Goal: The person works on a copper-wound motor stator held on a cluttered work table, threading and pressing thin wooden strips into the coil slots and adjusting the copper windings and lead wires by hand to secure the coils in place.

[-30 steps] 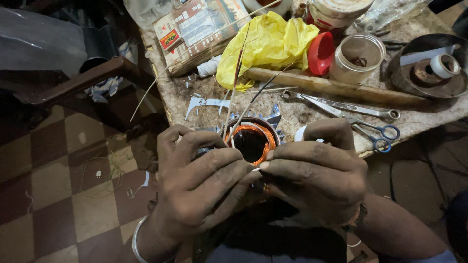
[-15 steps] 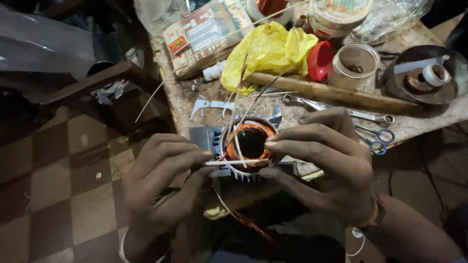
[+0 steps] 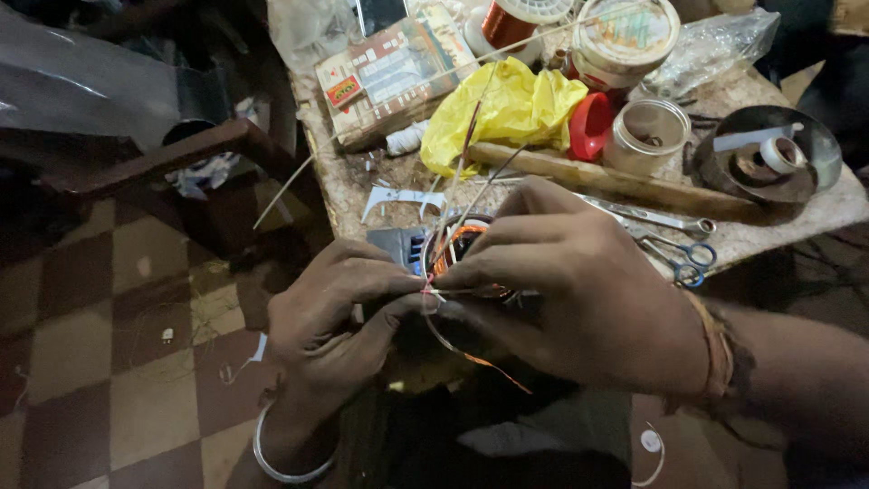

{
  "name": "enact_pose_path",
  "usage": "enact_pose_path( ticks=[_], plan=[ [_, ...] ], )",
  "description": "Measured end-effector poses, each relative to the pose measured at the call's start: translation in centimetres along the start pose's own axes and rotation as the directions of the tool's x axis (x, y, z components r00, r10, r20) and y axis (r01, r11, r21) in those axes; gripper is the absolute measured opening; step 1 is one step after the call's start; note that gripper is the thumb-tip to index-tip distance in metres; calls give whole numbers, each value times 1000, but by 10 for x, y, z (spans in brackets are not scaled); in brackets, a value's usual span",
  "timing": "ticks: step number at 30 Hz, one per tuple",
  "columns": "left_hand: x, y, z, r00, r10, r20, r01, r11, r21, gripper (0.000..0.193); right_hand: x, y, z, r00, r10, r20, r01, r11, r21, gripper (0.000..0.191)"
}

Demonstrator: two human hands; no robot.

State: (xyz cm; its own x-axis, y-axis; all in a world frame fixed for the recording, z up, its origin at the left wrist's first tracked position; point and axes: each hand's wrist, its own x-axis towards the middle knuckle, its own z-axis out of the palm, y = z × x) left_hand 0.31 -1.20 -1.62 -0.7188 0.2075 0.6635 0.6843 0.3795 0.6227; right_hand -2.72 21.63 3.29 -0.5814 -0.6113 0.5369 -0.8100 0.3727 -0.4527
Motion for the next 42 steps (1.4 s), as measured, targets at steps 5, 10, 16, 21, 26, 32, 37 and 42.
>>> enact_pose_path(
  ticks=[5,10,16,21,26,32,37,42],
  plan=[
    [1,-10,3,1000,30,-1,-30,989,-147,19,13,11,-9,954,219,206,-269,928,259,18],
    [0,-15,13,997,-68,-20,58,948,-314,14,19,22,-14,906,293,305,-385,871,306,14],
    [-2,-18,13,989,-145,4,136,918,-371,10,13,27,-14,816,439,376,-574,696,431,16],
    [0,-18,8,998,-59,19,62,971,-230,12,6,30,-11,908,324,265,-411,811,417,17],
    [-4,-14,1,1000,-6,-28,1,987,-160,17,-4,28,-12,982,126,143,-143,983,119,22],
    [-12,-15,-19,999,31,-33,-31,1000,0,28,-20,9,-3,997,81,-4,-81,997,5,29],
    [-24,-24,-37,962,-270,-48,270,963,-22,28,-12,-11,5,998,-42,-45,38,996,-83,37],
    [-33,-32,-38,978,-205,49,204,978,34,27,11,-29,27,960,-274,51,279,942,-187,45]
  ],
)
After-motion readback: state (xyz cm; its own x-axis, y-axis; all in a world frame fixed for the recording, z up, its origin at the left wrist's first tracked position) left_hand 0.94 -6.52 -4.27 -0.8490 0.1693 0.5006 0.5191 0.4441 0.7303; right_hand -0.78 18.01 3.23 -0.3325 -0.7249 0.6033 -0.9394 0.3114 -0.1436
